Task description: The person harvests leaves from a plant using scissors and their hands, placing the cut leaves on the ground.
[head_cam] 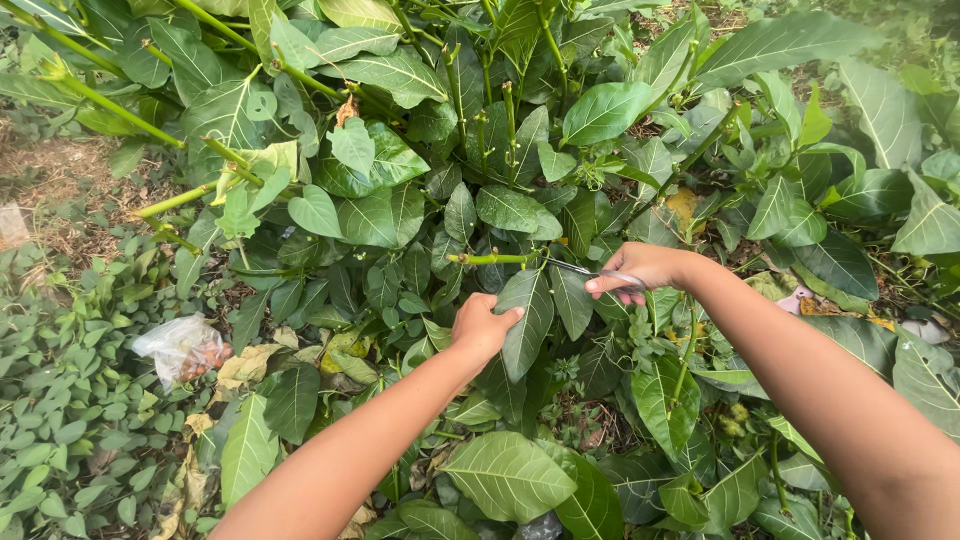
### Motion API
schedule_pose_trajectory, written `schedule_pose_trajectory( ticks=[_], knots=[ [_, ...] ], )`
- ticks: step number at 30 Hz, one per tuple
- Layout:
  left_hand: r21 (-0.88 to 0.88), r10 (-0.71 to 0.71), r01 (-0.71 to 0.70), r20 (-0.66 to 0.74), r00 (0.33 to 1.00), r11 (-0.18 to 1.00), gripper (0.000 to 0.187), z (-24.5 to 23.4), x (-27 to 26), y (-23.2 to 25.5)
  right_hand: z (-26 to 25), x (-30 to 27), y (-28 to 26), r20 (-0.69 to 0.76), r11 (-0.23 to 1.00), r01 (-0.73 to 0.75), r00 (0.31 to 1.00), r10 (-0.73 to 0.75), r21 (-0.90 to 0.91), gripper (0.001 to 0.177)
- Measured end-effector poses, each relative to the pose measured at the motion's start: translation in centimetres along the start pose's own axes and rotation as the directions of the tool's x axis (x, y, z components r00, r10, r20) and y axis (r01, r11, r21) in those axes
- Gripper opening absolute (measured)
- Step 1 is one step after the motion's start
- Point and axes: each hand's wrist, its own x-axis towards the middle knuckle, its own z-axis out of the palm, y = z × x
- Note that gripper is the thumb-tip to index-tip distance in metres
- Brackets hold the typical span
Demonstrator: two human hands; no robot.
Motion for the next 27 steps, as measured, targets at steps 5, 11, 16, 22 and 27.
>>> schedule_pose_trajectory(
  ticks=[5, 11, 16, 22, 27],
  knots=[
    [0.045, 0.010, -0.012, 0.027, 1.000, 0.999, 0.049, -0.8, -0.2, 0.6, 0.1, 0.1, 0.0, -0.025, 1.000, 0.014, 1.000, -0.014, 0.010, 0.054],
    [0.076, -0.009, 0.005, 0.040, 0.999, 0.997, 0.047, -1.1, -0.3, 1.0, 0.5, -0.1, 0.0, -0.050, 0.999, 0.035, 0.998, -0.034, 0.021, 0.053],
    [0.113, -0.013, 0.009, 0.035, 0.999, 0.994, 0.050, -0.7, -0.4, 0.2, 0.5, -0.3, 0.3, -0.095, 0.998, 0.050, 0.994, -0.047, 0.032, 0.054],
    [0.390, -0.146, -0.007, 0.361, 0.921, 0.921, 0.058, -2.3, -0.6, 0.3, -1.6, -1.5, 1.3, -0.194, 0.996, 0.072, 0.979, -0.061, 0.052, 0.053],
    [0.462, 0.005, -0.155, 0.310, 0.951, 0.873, 0.061, -2.9, -0.8, 2.6, -3.3, -3.8, 3.0, -0.115, 0.991, 0.066, 0.992, -0.052, 0.117, 0.053]
  ],
)
